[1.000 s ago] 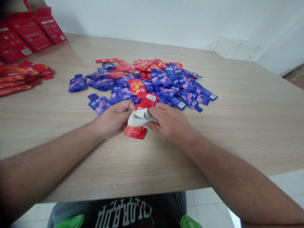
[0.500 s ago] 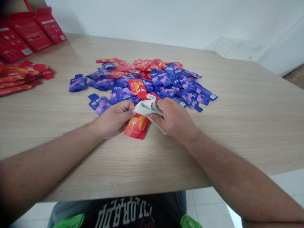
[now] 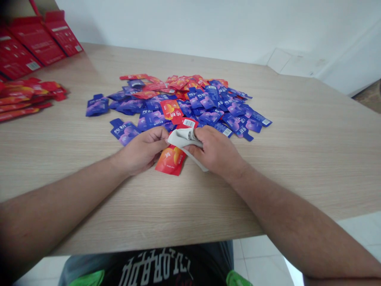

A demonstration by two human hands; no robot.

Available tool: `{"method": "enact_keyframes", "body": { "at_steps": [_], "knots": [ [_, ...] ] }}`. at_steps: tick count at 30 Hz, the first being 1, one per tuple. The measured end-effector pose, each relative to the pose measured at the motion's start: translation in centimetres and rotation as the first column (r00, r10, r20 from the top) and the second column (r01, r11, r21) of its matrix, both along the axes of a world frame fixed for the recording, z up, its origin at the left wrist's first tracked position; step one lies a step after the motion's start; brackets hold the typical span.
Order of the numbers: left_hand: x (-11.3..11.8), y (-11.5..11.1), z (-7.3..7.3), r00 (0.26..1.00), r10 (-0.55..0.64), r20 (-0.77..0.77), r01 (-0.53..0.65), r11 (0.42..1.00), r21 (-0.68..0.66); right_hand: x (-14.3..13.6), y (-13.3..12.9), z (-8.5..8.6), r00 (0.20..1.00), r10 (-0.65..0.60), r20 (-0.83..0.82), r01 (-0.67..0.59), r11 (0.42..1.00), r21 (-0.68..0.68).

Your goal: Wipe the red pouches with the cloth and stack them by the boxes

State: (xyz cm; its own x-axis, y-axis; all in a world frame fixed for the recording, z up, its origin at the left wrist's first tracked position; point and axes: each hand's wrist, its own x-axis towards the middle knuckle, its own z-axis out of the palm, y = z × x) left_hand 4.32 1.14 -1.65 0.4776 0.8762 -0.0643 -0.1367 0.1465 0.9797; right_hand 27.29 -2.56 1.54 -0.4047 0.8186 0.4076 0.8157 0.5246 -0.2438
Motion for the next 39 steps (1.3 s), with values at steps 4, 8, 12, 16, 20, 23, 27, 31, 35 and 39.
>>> {"method": "enact_keyframes", "body": {
  "at_steps": [4,8,12,16,20,23,27,31,35,39],
  "knots": [
    [0.0,0.0,0.0,1.000,-0.012,-0.015,0.012,1.000,0.022,-0.8,-1.0,0.2,0.967,0.245,0.071,-0.232,0.961,-0.152],
    [0.0,-0.1,0.1,1.000,-0.025,-0.014,0.025,0.999,0.039,-0.8,-1.2,0.4,0.965,0.243,0.094,-0.226,0.960,-0.165],
    [0.0,0.0,0.0,1.000,-0.007,-0.014,0.008,1.000,0.011,0.1,-0.1,0.1,1.000,-0.012,0.022,0.012,1.000,0.011],
    [0.0,-0.1,0.0,1.000,-0.006,-0.014,0.006,1.000,0.008,-0.5,-0.6,0.1,0.981,0.184,0.062,-0.178,0.980,-0.092],
    [0.0,-0.3,0.2,1.000,-0.021,-0.004,0.021,1.000,0.020,-0.9,-1.3,0.4,0.937,0.333,0.111,-0.309,0.932,-0.188],
    [0.0,-0.2,0.2,1.000,-0.016,-0.004,0.016,1.000,-0.004,-0.2,-0.5,0.4,0.994,0.090,0.061,-0.088,0.995,-0.041],
    [0.0,-0.1,0.1,1.000,-0.007,-0.014,0.007,1.000,-0.018,0.0,-0.1,0.1,1.000,0.015,0.022,-0.014,1.000,-0.022],
    [0.0,-0.2,0.1,1.000,-0.012,-0.024,0.012,1.000,0.011,-1.0,-1.3,0.4,0.940,0.321,0.119,-0.291,0.932,-0.216],
    [0.0,-0.2,0.2,0.999,-0.020,-0.026,0.021,1.000,0.021,-0.7,-1.1,0.5,0.976,0.185,0.114,-0.168,0.975,-0.143],
    [0.0,0.0,0.0,1.000,-0.017,-0.019,0.017,1.000,0.012,0.0,-0.1,0.3,0.999,-0.040,0.020,0.041,0.999,-0.020]
  ]
}}
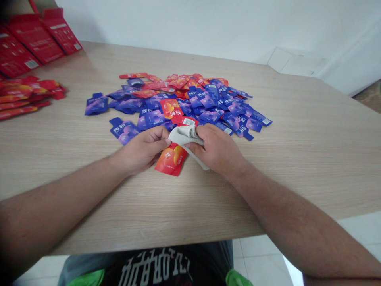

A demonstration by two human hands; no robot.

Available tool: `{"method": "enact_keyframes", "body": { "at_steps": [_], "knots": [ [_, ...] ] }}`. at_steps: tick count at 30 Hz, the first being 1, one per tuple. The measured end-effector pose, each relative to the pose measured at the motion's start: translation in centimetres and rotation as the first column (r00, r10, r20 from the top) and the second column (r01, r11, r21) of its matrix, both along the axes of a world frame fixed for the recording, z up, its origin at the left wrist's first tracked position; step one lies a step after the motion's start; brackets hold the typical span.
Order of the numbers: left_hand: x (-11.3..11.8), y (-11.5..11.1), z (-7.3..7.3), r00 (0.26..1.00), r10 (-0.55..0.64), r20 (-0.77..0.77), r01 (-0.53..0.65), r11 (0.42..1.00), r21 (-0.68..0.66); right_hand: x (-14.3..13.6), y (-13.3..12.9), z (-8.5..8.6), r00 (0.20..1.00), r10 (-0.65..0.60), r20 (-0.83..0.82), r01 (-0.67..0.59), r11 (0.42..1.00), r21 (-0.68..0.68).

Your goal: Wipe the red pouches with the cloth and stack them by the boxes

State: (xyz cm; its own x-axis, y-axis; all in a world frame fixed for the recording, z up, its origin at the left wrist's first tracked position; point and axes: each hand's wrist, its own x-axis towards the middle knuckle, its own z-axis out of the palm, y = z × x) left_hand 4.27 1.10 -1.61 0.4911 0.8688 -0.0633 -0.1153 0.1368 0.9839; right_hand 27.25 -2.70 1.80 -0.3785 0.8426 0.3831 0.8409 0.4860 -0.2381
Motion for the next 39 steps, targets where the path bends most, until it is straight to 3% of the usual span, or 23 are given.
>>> {"method": "enact_keyframes", "body": {
  "at_steps": [2,4,6,8,10,13,16,18,20,23,26,28,32,34,37,39],
  "knots": [
    [0.0,-0.1,0.1,1.000,0.005,-0.005,-0.005,1.000,-0.001,-0.2,-0.2,-0.1,0.996,0.092,0.017,-0.091,0.994,-0.057],
    [0.0,-0.2,0.2,1.000,0.004,-0.015,-0.004,1.000,0.007,-0.6,-0.8,0.0,0.964,0.260,0.051,-0.250,0.956,-0.154],
    [0.1,-0.3,0.4,1.000,0.000,-0.019,0.000,1.000,0.012,-0.8,-1.1,0.1,0.932,0.354,0.074,-0.331,0.917,-0.224],
    [0.1,-0.3,0.4,1.000,-0.003,-0.010,0.003,1.000,0.009,-0.7,-1.0,0.2,0.955,0.285,0.076,-0.267,0.944,-0.193],
    [0.0,-0.2,0.3,1.000,0.001,0.004,-0.001,1.000,-0.002,-0.3,-0.5,0.1,0.990,0.129,0.049,-0.123,0.987,-0.102],
    [0.0,0.1,0.0,1.000,0.007,-0.004,-0.007,1.000,-0.002,-0.1,-0.1,-0.1,1.000,0.015,0.006,-0.015,1.000,-0.019],
    [0.0,0.0,0.0,1.000,0.011,-0.019,-0.011,1.000,0.010,-0.7,-0.7,-0.1,0.990,0.139,0.035,-0.136,0.987,-0.086],
    [0.0,-0.1,0.1,1.000,0.012,-0.019,-0.011,1.000,0.017,-1.2,-1.4,0.0,0.952,0.296,0.082,-0.277,0.943,-0.185],
    [0.0,-0.3,0.3,1.000,0.010,-0.017,-0.009,1.000,0.018,-1.3,-1.6,0.1,0.928,0.359,0.104,-0.330,0.917,-0.224],
    [0.0,-0.2,0.3,1.000,0.005,-0.013,-0.005,1.000,0.008,-0.7,-0.9,0.1,0.984,0.166,0.058,-0.160,0.982,-0.096],
    [0.0,-0.1,0.1,1.000,0.000,-0.010,0.000,1.000,0.002,-0.3,-0.4,0.0,1.000,0.015,0.006,-0.015,1.000,-0.005],
    [-0.1,0.0,0.0,1.000,0.004,-0.017,-0.004,1.000,0.007,-0.6,-0.7,0.0,0.996,0.082,0.031,-0.081,0.995,-0.050],
    [0.0,-0.1,0.1,1.000,0.006,-0.018,-0.006,1.000,0.010,-1.1,-1.4,0.1,0.939,0.326,0.104,-0.302,0.933,-0.196],
    [0.0,-0.2,0.2,1.000,0.000,-0.004,0.000,1.000,-0.001,-0.7,-1.0,0.1,0.965,0.243,0.097,-0.229,0.964,-0.137],
    [0.1,-0.2,0.1,1.000,-0.010,0.022,0.010,1.000,-0.014,0.3,0.2,0.0,1.000,0.009,0.020,-0.009,1.000,0.010],
    [0.0,-0.1,0.0,1.000,-0.001,0.016,0.001,1.000,-0.016,0.4,0.5,-0.1,1.000,-0.018,0.007,0.018,1.000,0.013]
  ]
}}
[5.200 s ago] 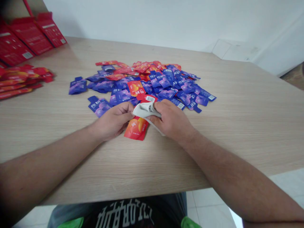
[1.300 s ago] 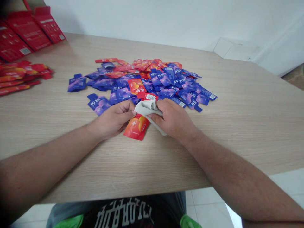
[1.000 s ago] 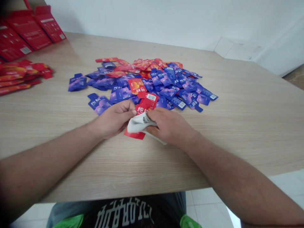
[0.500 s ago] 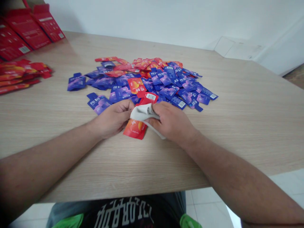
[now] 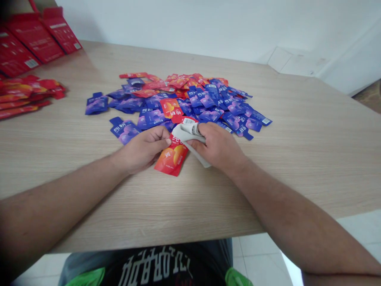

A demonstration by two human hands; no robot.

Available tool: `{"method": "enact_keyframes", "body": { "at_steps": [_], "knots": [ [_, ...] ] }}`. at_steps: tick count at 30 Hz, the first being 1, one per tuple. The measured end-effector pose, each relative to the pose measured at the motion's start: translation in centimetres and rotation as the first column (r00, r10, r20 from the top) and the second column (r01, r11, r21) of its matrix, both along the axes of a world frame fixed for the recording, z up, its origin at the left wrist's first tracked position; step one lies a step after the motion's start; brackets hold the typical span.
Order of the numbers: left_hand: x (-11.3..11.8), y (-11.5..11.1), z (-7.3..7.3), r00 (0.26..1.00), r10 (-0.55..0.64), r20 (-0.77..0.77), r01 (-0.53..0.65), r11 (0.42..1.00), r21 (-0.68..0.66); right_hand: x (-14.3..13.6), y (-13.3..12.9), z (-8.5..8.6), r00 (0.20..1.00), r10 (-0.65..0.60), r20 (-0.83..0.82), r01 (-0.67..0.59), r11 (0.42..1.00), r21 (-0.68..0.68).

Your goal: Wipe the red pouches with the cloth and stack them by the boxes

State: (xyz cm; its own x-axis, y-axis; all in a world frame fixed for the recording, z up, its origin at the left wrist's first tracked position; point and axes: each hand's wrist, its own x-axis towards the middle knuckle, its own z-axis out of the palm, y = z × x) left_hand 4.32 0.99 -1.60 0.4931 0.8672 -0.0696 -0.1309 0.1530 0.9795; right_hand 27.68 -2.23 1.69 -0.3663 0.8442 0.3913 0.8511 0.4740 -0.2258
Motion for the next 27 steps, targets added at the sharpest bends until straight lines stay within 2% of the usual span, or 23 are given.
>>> {"method": "enact_keyframes", "body": {
  "at_steps": [3,5,7,11,15,18,22,24,27],
  "knots": [
    [0.0,0.1,-0.1,0.999,0.030,-0.029,-0.030,1.000,0.001,-0.9,-0.9,-0.1,0.982,0.181,0.052,-0.173,0.977,-0.126],
    [0.0,0.0,-0.1,0.999,0.031,-0.040,-0.030,0.999,0.016,-1.7,-1.7,-0.1,0.938,0.337,0.074,-0.315,0.924,-0.214],
    [-0.1,0.0,0.0,0.998,0.026,-0.053,-0.024,0.999,0.040,-2.0,-2.1,0.0,0.906,0.418,0.069,-0.389,0.885,-0.257],
    [-0.8,0.6,1.3,0.995,0.055,-0.080,-0.048,0.995,0.082,-1.3,-1.5,0.1,0.912,0.410,-0.019,-0.399,0.875,-0.274],
    [-3.1,1.9,3.3,0.992,0.107,-0.073,-0.096,0.987,0.132,-0.6,-0.8,-0.3,0.940,0.336,-0.066,-0.339,0.888,-0.311],
    [-6.5,2.6,4.2,0.966,0.226,-0.125,-0.202,0.963,0.177,-0.4,-0.7,-1.0,0.953,0.294,-0.075,-0.302,0.890,-0.342],
    [-13.1,2.8,4.1,0.887,0.411,-0.209,-0.374,0.906,0.197,-0.1,-0.5,-2.1,0.963,0.256,-0.087,-0.269,0.887,-0.375],
    [-16.9,2.8,3.8,0.765,0.557,-0.323,-0.504,0.830,0.239,0.0,-0.4,-2.4,0.965,0.245,-0.090,-0.261,0.880,-0.398],
    [-22.5,3.1,3.8,0.629,0.682,-0.373,-0.612,0.730,0.304,0.2,-0.2,-2.7,0.967,0.238,-0.095,-0.256,0.875,-0.411]
  ]
}}
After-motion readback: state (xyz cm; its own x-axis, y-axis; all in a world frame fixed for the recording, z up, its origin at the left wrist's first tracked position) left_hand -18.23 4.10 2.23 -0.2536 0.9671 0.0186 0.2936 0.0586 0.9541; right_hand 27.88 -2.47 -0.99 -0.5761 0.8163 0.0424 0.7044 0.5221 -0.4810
